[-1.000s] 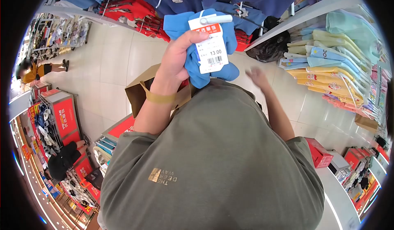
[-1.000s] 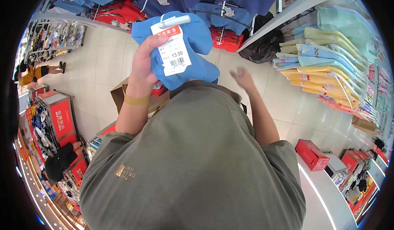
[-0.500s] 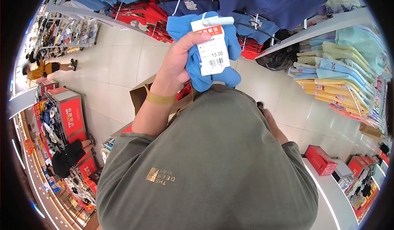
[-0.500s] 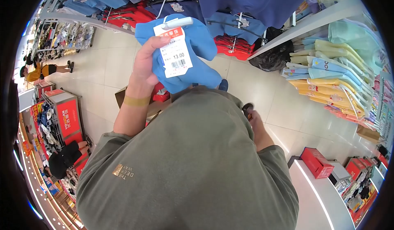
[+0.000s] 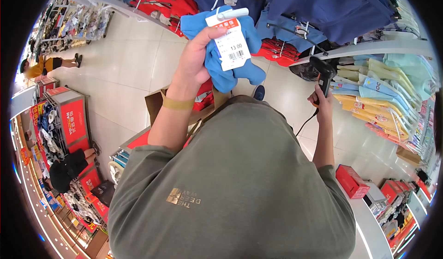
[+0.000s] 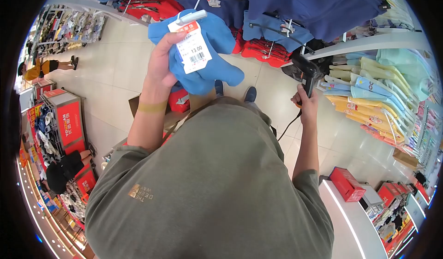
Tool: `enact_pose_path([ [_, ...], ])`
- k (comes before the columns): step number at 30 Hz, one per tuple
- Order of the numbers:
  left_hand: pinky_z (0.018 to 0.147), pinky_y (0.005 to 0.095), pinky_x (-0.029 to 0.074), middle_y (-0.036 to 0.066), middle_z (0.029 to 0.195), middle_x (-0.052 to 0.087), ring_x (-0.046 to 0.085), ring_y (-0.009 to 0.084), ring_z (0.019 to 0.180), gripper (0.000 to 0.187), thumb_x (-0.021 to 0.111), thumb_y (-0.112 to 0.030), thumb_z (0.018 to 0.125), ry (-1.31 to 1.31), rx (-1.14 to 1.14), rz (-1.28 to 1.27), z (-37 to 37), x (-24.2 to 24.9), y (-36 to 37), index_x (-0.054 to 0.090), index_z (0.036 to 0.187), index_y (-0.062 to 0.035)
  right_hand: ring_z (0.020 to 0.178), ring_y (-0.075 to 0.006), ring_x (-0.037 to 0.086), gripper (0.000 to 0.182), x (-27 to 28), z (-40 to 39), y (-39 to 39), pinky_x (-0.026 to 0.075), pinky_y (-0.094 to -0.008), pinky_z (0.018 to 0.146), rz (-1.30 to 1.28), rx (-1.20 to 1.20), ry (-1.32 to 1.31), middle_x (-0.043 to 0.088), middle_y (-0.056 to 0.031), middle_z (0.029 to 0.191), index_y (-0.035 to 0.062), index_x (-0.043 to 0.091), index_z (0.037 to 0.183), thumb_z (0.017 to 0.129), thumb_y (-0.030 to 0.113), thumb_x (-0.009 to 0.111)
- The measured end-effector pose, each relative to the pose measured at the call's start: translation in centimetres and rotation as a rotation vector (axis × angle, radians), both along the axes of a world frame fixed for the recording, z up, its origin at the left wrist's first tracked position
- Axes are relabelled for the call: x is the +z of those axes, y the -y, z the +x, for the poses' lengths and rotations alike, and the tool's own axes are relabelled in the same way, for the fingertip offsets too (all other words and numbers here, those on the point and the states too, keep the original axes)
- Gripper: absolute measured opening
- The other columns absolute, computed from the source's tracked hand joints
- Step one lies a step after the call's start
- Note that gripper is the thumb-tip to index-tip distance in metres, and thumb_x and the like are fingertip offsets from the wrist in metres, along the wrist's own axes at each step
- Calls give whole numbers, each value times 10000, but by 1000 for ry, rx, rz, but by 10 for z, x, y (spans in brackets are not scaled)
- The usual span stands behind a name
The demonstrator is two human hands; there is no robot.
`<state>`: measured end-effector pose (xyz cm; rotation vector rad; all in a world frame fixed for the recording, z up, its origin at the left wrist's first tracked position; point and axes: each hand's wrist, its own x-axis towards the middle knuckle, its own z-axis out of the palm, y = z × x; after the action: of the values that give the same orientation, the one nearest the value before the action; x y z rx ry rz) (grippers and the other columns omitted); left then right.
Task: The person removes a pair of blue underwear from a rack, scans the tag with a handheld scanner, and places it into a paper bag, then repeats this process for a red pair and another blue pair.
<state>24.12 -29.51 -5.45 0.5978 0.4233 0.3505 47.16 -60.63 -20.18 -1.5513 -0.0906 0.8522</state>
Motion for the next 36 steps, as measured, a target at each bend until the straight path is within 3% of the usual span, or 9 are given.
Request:
enact_pose_path([
  [4,829,380,586,123,1080,665,690,235,947,365,610,-172,885,-23,45,-7,-4,-17,-13,553,1197,9,553,-95,519,235,102,-52,-51,435,-241,518,147,169,185,527,-6,673,34,552,1093,907,139,652],
  [5,829,378,586,122,1080,666,691,235,944,360,612,-161,883,-18,51,-16,-2,-20,-14,555,1195,9,553,-78,523,365,112,-62,-63,385,-200,498,179,202,169,557,-1,721,63,532,1230,894,123,663],
  [10,830,367,587,120,1064,676,695,230,926,336,620,-107,870,-6,82,-27,2,-33,-20,566,1178,16,701,-59,487,370,145,-114,-78,410,-234,647,27,457,219,564,30,807,29,603,1123,847,229,748],
  [13,825,364,587,119,1047,682,696,226,923,313,621,-87,867,-5,87,-26,2,-40,-22,580,1158,21,733,-78,504,390,164,-132,-78,416,-239,688,-51,565,231,577,-1,797,29,566,1161,860,215,729],
  [19,807,348,581,112,1033,688,697,217,910,283,642,-68,857,-89,110,17,6,-45,-20,607,1123,22,844,-141,582,410,162,-139,-88,448,-286,790,94,488,313,632,-76,911,12,505,1181,876,203,701],
  [25,797,333,577,105,1019,691,699,206,886,277,657,-79,857,-127,78,13,10,-46,-16,616,1113,19,963,-236,615,468,158,-136,-91,454,-341,871,18,551,328,638,-163,1044,-4,469,1208,889,257,692],
  [36,812,331,576,106,1030,690,698,204,897,288,649,-59,854,-117,73,31,15,-44,-12,608,1127,21,1005,-275,627,514,158,-132,-90,454,-356,890,4,593,335,640,-184,1058,-14,452,1221,896,305,691],
])
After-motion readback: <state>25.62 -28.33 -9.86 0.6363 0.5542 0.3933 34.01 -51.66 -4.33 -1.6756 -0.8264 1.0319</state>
